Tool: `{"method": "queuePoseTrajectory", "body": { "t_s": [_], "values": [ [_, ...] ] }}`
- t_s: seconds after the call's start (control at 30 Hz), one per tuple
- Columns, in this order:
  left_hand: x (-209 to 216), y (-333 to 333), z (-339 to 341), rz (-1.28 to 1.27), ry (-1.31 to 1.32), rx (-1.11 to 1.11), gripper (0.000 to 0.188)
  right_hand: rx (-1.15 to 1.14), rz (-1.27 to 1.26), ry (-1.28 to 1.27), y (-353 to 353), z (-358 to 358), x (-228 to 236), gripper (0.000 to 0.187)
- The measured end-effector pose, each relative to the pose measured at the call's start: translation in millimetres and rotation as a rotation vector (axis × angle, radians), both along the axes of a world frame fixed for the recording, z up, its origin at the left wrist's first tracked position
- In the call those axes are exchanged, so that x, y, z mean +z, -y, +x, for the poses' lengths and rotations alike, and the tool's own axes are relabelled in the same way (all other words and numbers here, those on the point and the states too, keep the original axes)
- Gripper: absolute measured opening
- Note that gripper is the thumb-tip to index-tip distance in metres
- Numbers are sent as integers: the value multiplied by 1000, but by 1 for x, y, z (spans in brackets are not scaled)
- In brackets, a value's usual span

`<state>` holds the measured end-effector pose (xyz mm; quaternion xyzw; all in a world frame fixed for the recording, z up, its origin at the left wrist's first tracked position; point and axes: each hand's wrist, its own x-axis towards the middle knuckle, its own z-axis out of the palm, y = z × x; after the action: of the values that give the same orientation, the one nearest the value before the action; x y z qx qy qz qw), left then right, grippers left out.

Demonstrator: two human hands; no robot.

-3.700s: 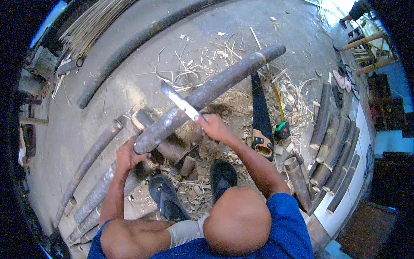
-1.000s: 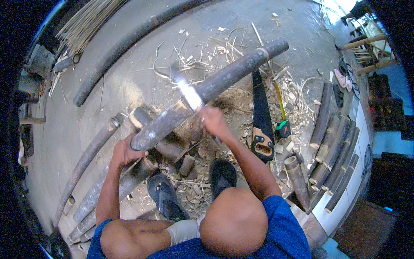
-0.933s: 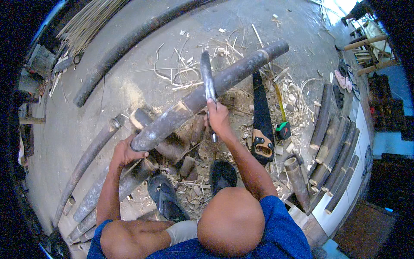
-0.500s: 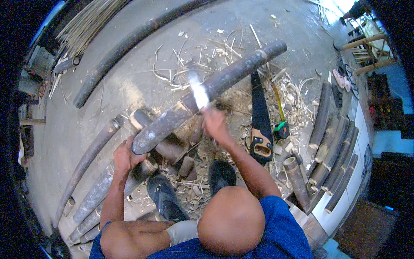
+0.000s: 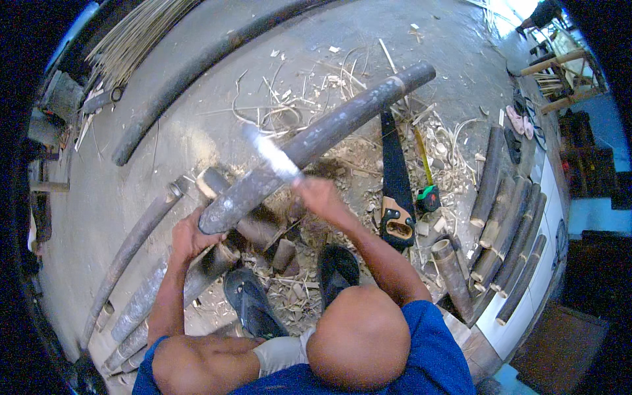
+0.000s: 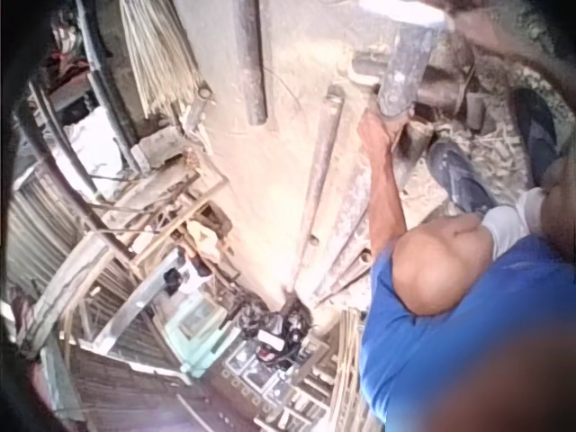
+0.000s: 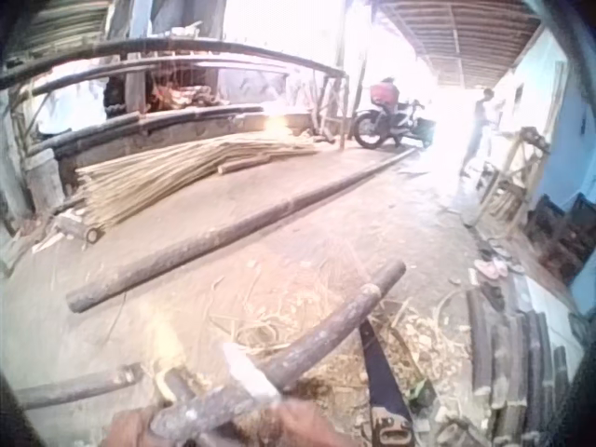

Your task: The person uses a knife to shave the outer layer off a bamboo pole, rotating the pole and working along its length. The person occasionally pauses to inspect the pole and reposition it before continuing to shave.

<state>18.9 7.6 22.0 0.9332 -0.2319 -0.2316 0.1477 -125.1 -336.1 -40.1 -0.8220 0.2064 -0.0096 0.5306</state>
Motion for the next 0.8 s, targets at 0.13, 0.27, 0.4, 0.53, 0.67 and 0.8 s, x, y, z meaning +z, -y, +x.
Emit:
{"method": "queuePoseTrajectory", "body": {
  "t_s": [0.13,0.27,0.4,0.53,0.67,0.8],
  "values": [
    [0,-1,4,-24,-42,-11,98,-374,229,-34,-1,-2,5,56],
    [-3,-2,11,-15,-168,23,97,184,-115,-105,-2,0,2,55],
    [-6,-5,15,6,-186,30,98,-366,124,150,-6,1,-1,51],
    [-6,-3,20,-14,-222,22,96,69,-42,-53,-7,-1,-3,52],
    [-6,-4,2,-65,-19,10,91,18,55,-91,0,2,-5,51],
    [-13,-4,-19,80,265,-59,95,-538,370,84,4,7,-5,50]
  ]
}}
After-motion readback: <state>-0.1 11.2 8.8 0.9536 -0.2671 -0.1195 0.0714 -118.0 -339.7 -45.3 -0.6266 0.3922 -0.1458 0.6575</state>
